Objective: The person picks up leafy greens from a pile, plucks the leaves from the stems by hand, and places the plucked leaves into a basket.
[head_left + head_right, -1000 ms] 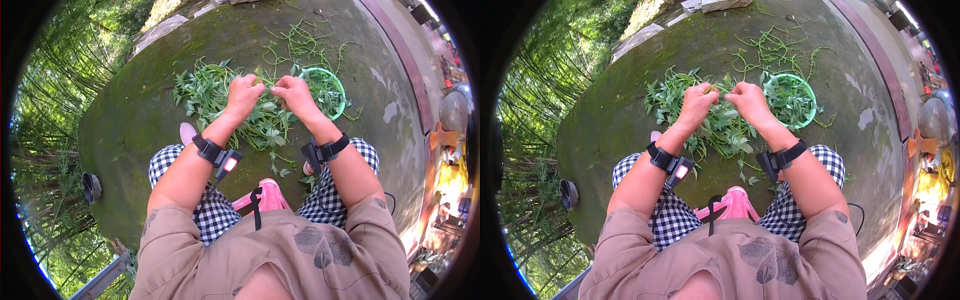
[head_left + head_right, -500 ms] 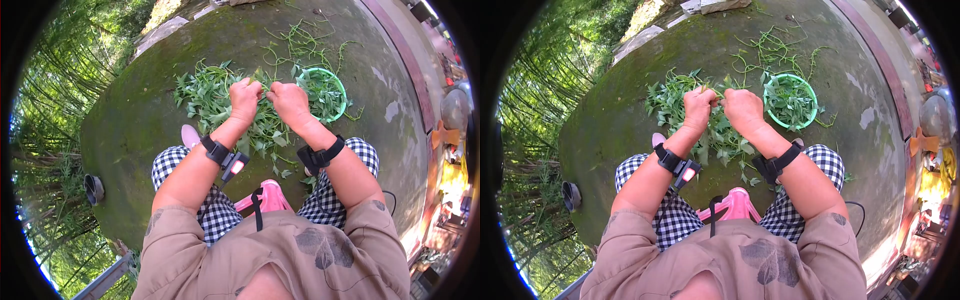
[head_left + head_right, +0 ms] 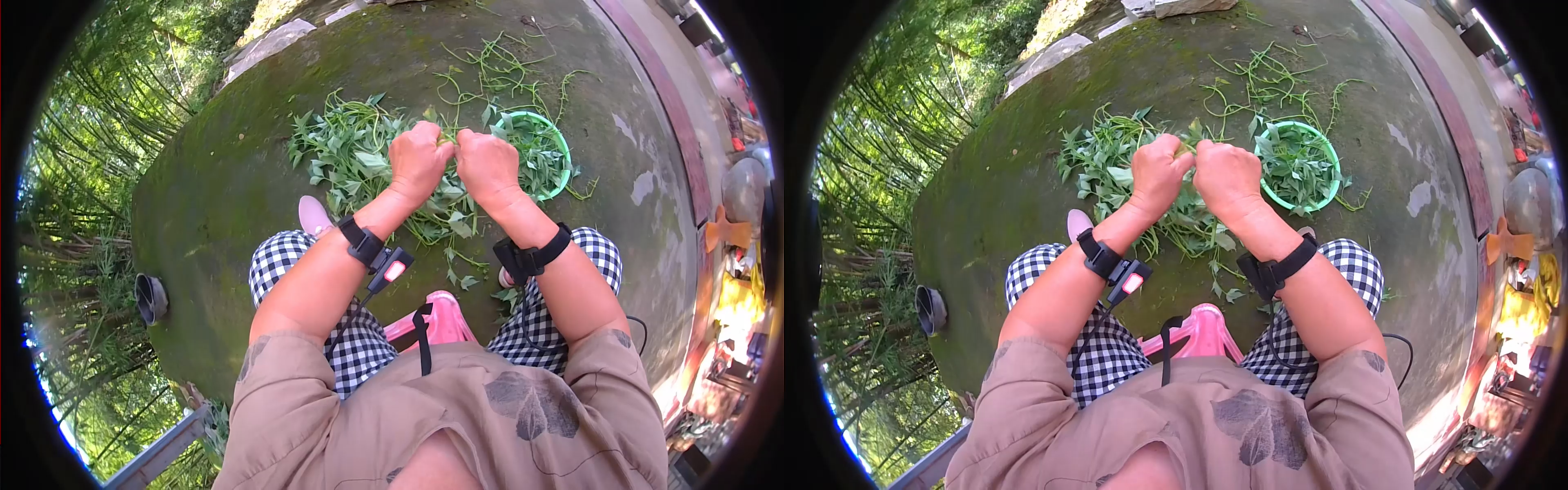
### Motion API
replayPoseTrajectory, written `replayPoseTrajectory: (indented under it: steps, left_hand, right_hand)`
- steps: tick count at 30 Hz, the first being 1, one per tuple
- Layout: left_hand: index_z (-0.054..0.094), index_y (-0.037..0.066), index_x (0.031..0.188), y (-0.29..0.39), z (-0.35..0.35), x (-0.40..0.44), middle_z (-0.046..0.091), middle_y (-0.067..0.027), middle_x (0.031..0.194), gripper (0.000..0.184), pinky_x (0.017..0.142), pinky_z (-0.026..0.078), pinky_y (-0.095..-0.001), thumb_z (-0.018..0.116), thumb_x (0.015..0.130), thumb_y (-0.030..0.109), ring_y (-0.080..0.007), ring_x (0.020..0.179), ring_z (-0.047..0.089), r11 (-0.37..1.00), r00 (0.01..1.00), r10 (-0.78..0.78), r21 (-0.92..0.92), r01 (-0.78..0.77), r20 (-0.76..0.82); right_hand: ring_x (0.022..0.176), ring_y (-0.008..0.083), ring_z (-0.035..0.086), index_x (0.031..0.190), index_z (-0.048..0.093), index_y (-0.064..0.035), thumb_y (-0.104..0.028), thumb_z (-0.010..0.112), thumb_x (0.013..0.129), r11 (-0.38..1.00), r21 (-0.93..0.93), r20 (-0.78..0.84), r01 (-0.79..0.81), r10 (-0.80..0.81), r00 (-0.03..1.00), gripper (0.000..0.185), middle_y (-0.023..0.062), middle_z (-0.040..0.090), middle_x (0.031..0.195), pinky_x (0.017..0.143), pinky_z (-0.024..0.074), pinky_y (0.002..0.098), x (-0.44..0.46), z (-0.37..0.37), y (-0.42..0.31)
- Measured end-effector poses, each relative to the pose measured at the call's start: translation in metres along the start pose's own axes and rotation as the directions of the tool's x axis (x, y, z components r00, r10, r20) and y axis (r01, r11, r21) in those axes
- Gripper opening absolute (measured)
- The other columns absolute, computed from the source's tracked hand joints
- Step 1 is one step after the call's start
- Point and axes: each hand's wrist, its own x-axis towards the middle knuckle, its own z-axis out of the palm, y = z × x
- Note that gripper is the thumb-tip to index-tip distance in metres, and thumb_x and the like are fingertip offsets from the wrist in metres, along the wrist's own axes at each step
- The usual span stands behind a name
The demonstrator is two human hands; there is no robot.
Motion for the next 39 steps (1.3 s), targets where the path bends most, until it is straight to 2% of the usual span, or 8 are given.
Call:
replayPoseTrajectory:
  steps: [3,5,8,16,22,29,35,39]
  left_hand:
    - [0.058,0.002,0.064,-0.008,0.004,0.004,0.059,-0.0137,0.066,0.017,0.054,0.043,-0.0402,0.062,0.074,0.015,-0.0283,0.059,0.057,0.926,0.958,-0.283,-0.249,0.285,0.045]
    - [0.059,0.001,0.062,-0.011,0.005,0.005,0.057,-0.0103,0.06,0.016,0.051,0.04,-0.0371,0.059,0.075,0.011,-0.0216,0.053,0.053,0.736,0.881,-0.458,-0.508,0.448,0.114]
    - [0.063,0.003,0.074,-0.009,0.005,0.007,0.05,0.0021,0.057,0.011,0.039,0.028,-0.0241,0.06,0.082,0.01,-0.0073,0.043,0.041,0.503,0.845,-0.489,-0.721,0.477,0.218]
    - [0.056,0.003,0.101,0.002,-0.025,0.023,0.066,-0.0148,0.085,0.013,0.036,0.034,-0.0206,0.049,0.094,0.011,-0.0108,0.049,0.055,0.274,0.79,-0.506,-0.804,0.528,0.346]
    - [0.051,0.006,0.105,-0.019,-0.057,0.049,0.067,-0.0257,0.091,0.017,0.038,0.037,-0.0223,0.037,0.101,0.014,-0.0149,0.055,0.058,0.127,0.805,-0.46,-0.869,0.478,0.375]
    - [0.052,0.005,0.105,-0.06,-0.109,0.074,0.066,-0.0259,0.087,0.017,0.04,0.034,-0.0272,0.04,0.1,0.016,-0.0195,0.053,0.054,0.152,0.84,-0.517,-0.948,0.279,0.164]
    - [0.049,0.006,0.107,-0.081,-0.164,0.078,0.065,-0.0181,0.075,0.015,0.037,0.032,-0.0262,0.039,0.1,0.014,-0.0159,0.046,0.052,0.377,0.765,-0.623,-0.919,0.113,-0.161]
    - [0.054,0.005,0.105,-0.085,-0.17,0.073,0.064,-0.0114,0.073,0.017,0.038,0.033,-0.0251,0.042,0.101,0.017,-0.0114,0.047,0.049,0.374,0.756,-0.641,-0.914,0.158,-0.131]
  right_hand:
    - [0.074,0.0347,0.068,0.078,0.064,-0.0068,-0.023,0.061,0.084,1.0,0.021,0.016,-0.019,0.019,1.0,0.018,0.0155,0.068,0.076,0.065,0.0534,0.0448,0.001,0.0,-0.007]
    - [0.075,0.0349,0.068,0.08,0.065,-0.0066,-0.024,0.061,0.084,0.998,0.044,0.031,-0.051,0.049,0.998,0.018,0.0159,0.068,0.077,0.066,0.0534,0.0452,0.002,0.0,-0.009]
    - [0.078,0.0358,0.067,0.082,0.067,-0.0064,-0.026,0.064,0.083,0.987,0.093,0.071,-0.134,0.128,0.989,0.02,0.0169,0.068,0.08,0.068,0.0531,0.046,0.007,-0.002,-0.006]
    - [0.085,0.036,0.065,0.081,0.069,-0.0063,-0.03,0.068,0.079,0.855,0.36,0.228,-0.375,0.309,0.923,0.023,0.0158,0.068,0.084,0.073,0.0506,0.0462,0.02,0.001,0.025]
    - [0.077,0.0343,0.066,0.082,0.07,-0.0047,-0.027,0.069,0.078,0.843,0.43,0.139,-0.322,0.29,0.947,0.023,0.0161,0.067,0.076,0.07,0.0503,0.0443,0.024,0.007,0.038]
    - [0.041,0.0152,0.053,0.076,0.067,0.0001,-0.016,0.066,0.085,0.452,0.768,0.303,-0.455,0.369,0.879,0.019,0.0047,0.057,0.055,0.041,0.04,0.0284,0.026,-0.006,0.057]
    - [0.055,0.0186,0.058,0.092,0.059,-0.0005,-0.017,0.056,0.095,-0.165,0.857,0.513,-0.489,0.165,0.843,0.017,0.003,0.053,0.061,0.048,0.0425,0.0279,0.02,-0.018,0.09]
    - [0.06,0.0232,0.053,0.096,0.058,-0.0008,-0.021,0.054,0.096,-0.458,0.788,0.414,-0.411,-0.1,0.905,0.021,0.0034,0.05,0.062,0.051,0.0405,0.0285,0.016,-0.008,0.103]
